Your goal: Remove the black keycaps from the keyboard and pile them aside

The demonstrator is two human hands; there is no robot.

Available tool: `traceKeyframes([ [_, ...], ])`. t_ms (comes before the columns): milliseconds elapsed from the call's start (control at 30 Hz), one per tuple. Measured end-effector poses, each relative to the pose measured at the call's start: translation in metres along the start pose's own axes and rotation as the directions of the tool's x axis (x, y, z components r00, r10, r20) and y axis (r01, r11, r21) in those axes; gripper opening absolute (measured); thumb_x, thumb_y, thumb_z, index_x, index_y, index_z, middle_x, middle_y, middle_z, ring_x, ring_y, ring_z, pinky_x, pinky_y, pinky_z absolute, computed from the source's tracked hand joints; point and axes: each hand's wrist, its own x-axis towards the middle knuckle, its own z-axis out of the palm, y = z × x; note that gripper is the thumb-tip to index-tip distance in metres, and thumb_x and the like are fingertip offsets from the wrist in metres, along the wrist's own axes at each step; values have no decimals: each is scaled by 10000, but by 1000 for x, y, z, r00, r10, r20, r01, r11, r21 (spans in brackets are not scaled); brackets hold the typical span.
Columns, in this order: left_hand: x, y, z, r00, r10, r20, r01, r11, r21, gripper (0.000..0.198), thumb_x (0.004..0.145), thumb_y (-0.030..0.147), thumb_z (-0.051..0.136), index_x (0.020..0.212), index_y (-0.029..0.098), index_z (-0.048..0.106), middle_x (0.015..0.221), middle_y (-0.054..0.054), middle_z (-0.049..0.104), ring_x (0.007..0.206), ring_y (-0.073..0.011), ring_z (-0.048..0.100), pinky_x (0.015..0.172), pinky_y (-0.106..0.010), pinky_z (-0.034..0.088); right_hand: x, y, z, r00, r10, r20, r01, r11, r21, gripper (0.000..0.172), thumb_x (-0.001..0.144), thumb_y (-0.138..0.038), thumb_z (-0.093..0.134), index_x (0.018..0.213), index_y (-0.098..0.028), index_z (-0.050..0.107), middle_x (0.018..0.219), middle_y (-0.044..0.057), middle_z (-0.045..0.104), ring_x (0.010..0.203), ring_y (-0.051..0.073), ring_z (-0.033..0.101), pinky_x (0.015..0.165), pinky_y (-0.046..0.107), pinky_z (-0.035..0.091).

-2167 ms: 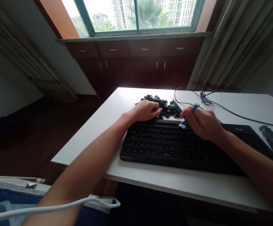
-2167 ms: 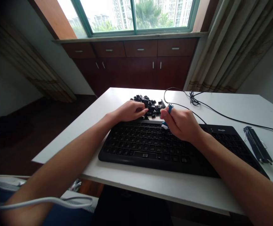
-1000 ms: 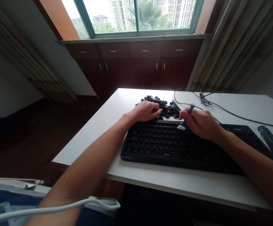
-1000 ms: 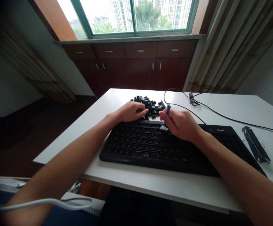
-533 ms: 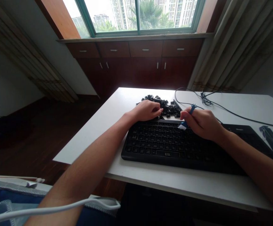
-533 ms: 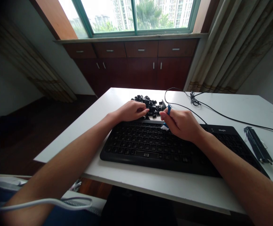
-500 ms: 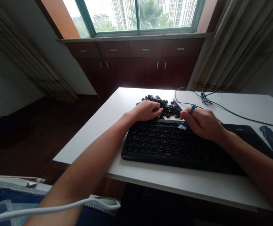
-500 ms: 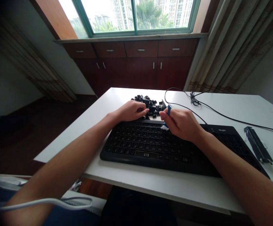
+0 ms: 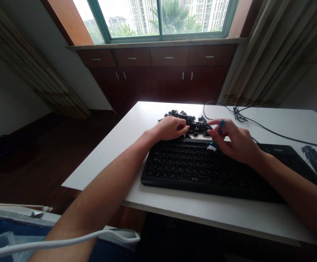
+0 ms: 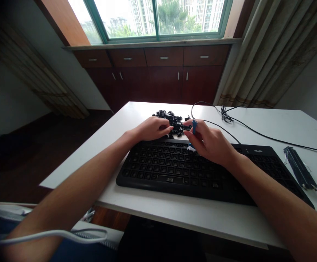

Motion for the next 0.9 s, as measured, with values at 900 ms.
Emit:
traceKeyframes([
  [900,0,0,0,1000,1,0,-1,1000,-8,361,981,392,505,693,184,568,615,0,564,542,-100,413,591,-288,314,-1,2,-3,994,-111,-12,112,987,118,346,1005,-168,519,1348,-202,491,713,-32,662,549,80,615,537,210,476],
])
